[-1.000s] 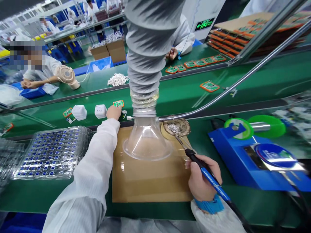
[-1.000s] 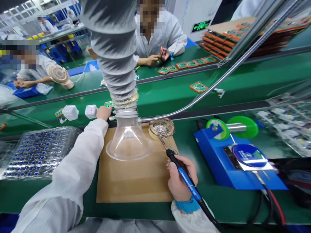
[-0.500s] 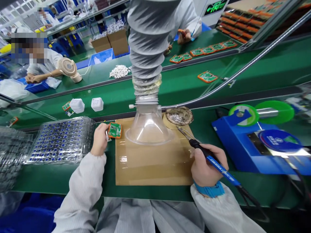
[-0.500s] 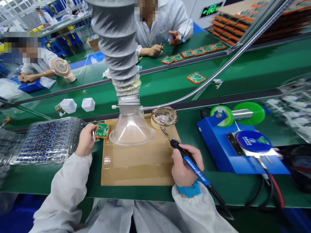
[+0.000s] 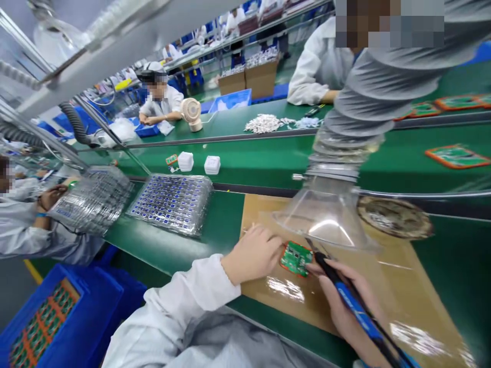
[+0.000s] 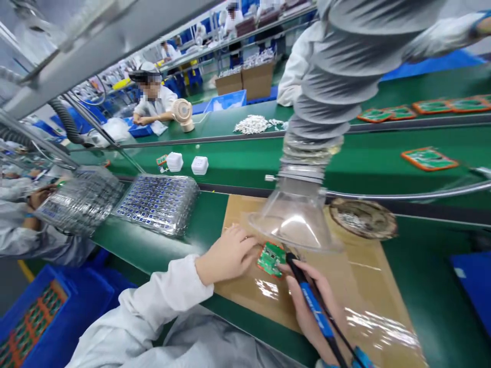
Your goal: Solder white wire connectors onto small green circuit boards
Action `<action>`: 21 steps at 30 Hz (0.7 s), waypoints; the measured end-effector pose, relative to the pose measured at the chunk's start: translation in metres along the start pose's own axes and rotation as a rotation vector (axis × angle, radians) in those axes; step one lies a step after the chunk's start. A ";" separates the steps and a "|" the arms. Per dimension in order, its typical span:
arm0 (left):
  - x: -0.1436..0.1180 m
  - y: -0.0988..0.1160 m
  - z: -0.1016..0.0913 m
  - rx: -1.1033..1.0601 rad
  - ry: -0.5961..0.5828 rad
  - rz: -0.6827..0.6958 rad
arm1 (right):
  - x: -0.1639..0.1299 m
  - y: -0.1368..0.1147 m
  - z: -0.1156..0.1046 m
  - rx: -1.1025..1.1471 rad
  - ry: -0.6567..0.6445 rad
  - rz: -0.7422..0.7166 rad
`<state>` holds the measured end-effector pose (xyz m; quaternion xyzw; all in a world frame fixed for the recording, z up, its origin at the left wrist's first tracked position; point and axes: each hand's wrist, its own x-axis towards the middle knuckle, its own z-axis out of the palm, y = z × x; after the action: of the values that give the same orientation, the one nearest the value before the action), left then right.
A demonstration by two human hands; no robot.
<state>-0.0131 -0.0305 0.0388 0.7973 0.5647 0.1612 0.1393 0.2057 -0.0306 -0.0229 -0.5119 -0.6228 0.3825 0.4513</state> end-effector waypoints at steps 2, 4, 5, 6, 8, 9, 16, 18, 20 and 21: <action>-0.021 -0.013 -0.018 -0.044 0.136 0.053 | -0.001 0.011 0.010 -0.074 -0.176 -0.087; -0.043 -0.038 -0.046 0.068 0.319 -0.089 | -0.001 0.023 0.014 -0.168 -0.275 -0.171; -0.052 -0.054 -0.062 0.193 0.406 -0.222 | 0.000 0.029 0.014 -0.213 -0.291 -0.203; -0.060 -0.072 -0.080 0.313 0.461 -0.363 | 0.000 0.032 0.013 -0.254 -0.293 -0.223; -0.071 -0.111 -0.115 0.461 0.471 -0.575 | 0.001 0.035 0.010 -0.317 -0.274 -0.230; -0.073 -0.131 -0.131 0.505 0.447 -0.642 | 0.001 0.034 0.009 -0.340 -0.262 -0.228; -0.034 -0.207 -0.179 0.662 0.133 -0.665 | 0.005 0.034 0.010 -0.368 -0.161 -0.263; -0.023 -0.211 -0.180 0.712 0.055 -0.681 | 0.006 0.038 0.012 -0.371 -0.131 -0.271; -0.017 -0.215 -0.182 0.721 0.005 -0.694 | 0.007 0.040 0.012 -0.371 -0.087 -0.278; -0.015 -0.216 -0.183 0.710 -0.011 -0.697 | 0.007 0.038 0.012 -0.370 -0.070 -0.285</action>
<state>-0.2785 0.0329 0.1166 0.5601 0.8169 -0.1016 -0.0923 0.2052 -0.0171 -0.0613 -0.4791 -0.7637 0.2118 0.3772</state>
